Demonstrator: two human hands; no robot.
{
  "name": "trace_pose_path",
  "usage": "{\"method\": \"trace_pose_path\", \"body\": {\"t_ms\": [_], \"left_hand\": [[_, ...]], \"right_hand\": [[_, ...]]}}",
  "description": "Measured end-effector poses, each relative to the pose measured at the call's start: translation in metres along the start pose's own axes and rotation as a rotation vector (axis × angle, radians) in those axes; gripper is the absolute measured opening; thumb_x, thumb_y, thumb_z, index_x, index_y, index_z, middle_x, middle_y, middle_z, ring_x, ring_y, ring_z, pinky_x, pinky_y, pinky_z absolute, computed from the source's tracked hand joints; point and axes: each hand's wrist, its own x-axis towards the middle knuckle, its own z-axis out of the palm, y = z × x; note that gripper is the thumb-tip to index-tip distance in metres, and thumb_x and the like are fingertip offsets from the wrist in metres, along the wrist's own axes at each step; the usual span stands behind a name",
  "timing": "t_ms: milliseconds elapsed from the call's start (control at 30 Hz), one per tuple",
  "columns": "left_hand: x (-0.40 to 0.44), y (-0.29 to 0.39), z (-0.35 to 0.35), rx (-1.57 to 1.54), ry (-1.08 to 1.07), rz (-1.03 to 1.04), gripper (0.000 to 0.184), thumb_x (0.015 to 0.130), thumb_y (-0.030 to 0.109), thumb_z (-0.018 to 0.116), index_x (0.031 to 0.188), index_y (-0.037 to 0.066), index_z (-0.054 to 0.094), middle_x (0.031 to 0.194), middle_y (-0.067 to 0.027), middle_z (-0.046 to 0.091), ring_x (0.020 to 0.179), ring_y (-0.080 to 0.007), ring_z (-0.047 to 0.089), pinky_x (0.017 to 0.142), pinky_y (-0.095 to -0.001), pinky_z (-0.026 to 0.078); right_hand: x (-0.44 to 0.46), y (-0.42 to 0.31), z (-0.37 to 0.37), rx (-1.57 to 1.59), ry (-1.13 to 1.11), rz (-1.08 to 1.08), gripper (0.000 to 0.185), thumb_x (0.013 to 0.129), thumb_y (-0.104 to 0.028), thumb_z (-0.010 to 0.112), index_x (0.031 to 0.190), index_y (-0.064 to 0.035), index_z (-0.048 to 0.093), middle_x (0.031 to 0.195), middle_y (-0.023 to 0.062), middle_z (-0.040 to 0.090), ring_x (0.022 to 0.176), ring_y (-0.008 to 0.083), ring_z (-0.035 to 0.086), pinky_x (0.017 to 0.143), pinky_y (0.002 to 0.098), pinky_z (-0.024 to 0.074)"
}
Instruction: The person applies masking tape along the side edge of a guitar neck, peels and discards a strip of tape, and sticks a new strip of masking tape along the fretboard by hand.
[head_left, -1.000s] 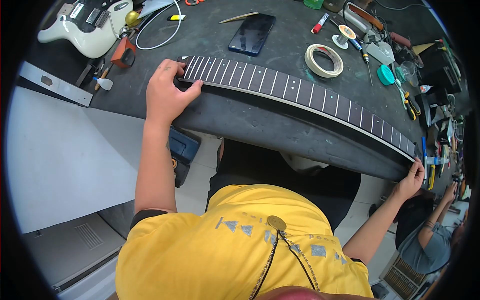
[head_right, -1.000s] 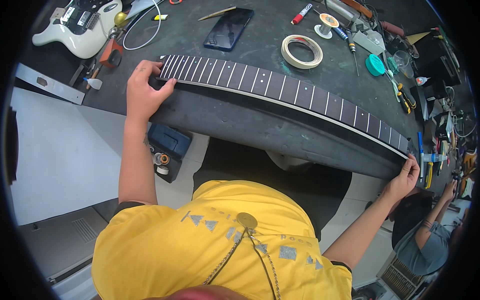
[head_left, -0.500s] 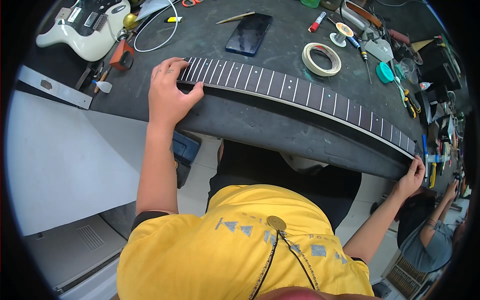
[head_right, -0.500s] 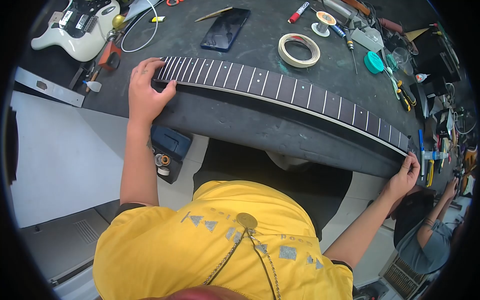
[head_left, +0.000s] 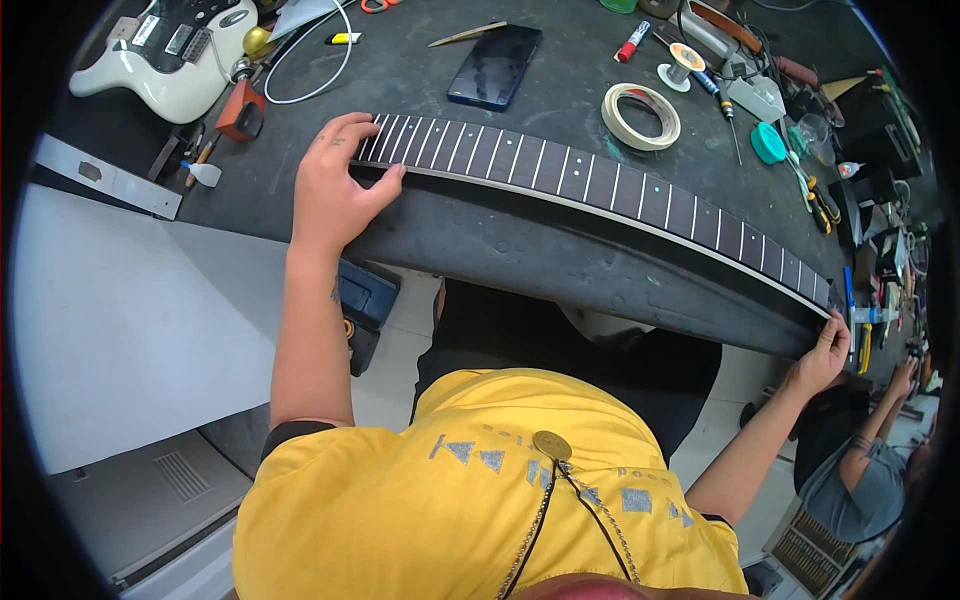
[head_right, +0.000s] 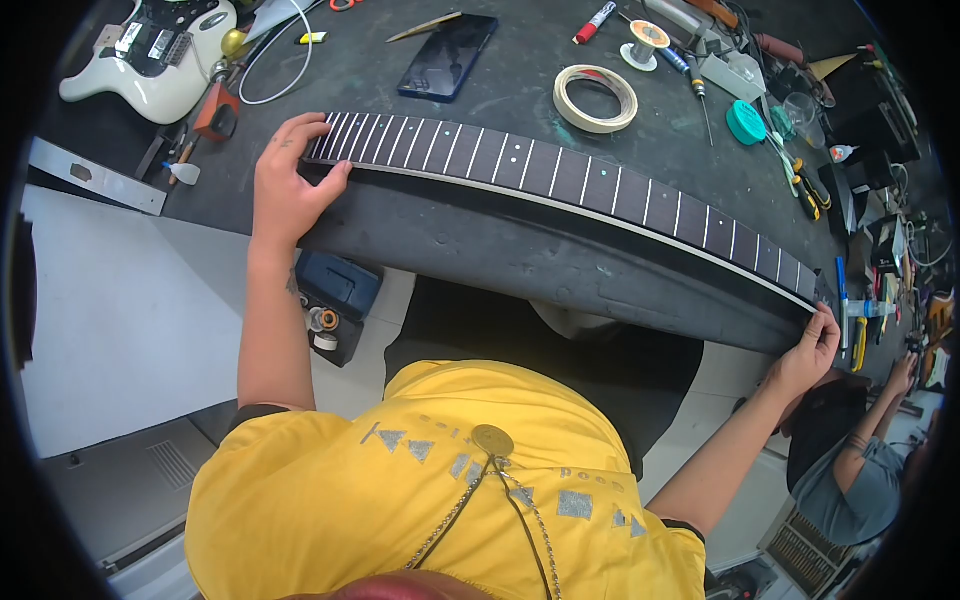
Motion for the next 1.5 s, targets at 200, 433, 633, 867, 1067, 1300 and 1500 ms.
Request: {"method": "trace_pose_path", "body": {"t_ms": [200,433,633,867,1067,1300,1500], "left_hand": [[0.000,0.007,0.002,0.057,-0.013,-0.033,0.050,0.077,0.022,0.088,0.119,-0.001,0.077,0.133,-0.0168,0.074,0.122,-0.0377,0.072,0.105,-0.0445,0.058],[0.001,0.012,0.009,0.073,-0.015,0.004,0.051,0.077,0.020,0.085,0.124,0.002,0.077,0.139,-0.0165,0.074,0.130,-0.0389,0.069,0.111,-0.0469,0.055],[0.002,0.016,0.010,0.090,-0.018,0.037,0.051,0.078,0.017,0.083,0.126,0.001,0.076,0.140,-0.0175,0.075,0.132,-0.0397,0.068,0.113,-0.0469,0.054],[0.002,0.020,0.011,0.112,-0.008,0.058,0.050,0.077,0.017,0.084,0.124,0.002,0.076,0.138,-0.0174,0.075,0.130,-0.0394,0.068,0.113,-0.0467,0.053],[0.002,0.022,0.013,0.132,-0.004,0.077,0.049,0.077,0.017,0.083,0.123,0.001,0.076,0.136,-0.0173,0.076,0.129,-0.0401,0.068,0.113,-0.0472,0.053],[0.002,0.022,0.017,0.135,0.022,0.093,0.049,0.075,0.023,0.087,0.120,0.004,0.079,0.134,-0.0134,0.077,0.130,-0.0360,0.068,0.111,-0.0488,0.052],[0.004,0.029,0.020,0.109,0.022,0.106,0.049,0.075,0.023,0.087,0.120,0.004,0.079,0.132,-0.0133,0.077,0.128,-0.0358,0.069,0.110,-0.0490,0.052]], "right_hand": [[0.000,0.002,0.000,0.002,0.006,0.013,0.019,0.114,-0.015,0.072,0.122,0.0028,0.070,0.131,0.0117,0.074,0.120,0.0166,0.065,0.112,0.0297,0.0475],[0.001,0.003,-0.001,-0.047,0.005,-0.016,0.014,0.113,-0.012,0.073,0.116,0.0013,0.069,0.131,0.0123,0.074,0.121,0.0175,0.066,0.112,0.0303,0.0482],[0.001,0.005,0.002,-0.039,0.016,-0.004,0.014,0.113,-0.013,0.073,0.115,0.0009,0.070,0.130,0.0122,0.074,0.124,0.0185,0.065,0.114,0.0318,0.0467],[0.002,0.005,0.001,-0.084,0.003,-0.029,0.015,0.112,-0.014,0.074,0.115,0.0003,0.070,0.131,0.0126,0.074,0.124,0.0196,0.065,0.116,0.0335,0.0465],[0.001,0.006,0.001,-0.065,0.000,-0.019,0.015,0.112,-0.014,0.074,0.115,0.0001,0.070,0.130,0.0121,0.073,0.124,0.0194,0.065,0.116,0.0334,0.0465],[0.002,0.006,0.002,-0.078,-0.004,-0.040,0.016,0.112,-0.015,0.075,0.115,0.0000,0.070,0.129,0.0120,0.074,0.124,0.0194,0.065,0.116,0.0334,0.0454],[0.002,0.005,0.001,-0.100,-0.006,-0.037,0.019,0.112,-0.018,0.075,0.113,-0.0002,0.070,0.129,0.0120,0.074,0.123,0.0195,0.064,0.117,0.0339,0.0446]]}}
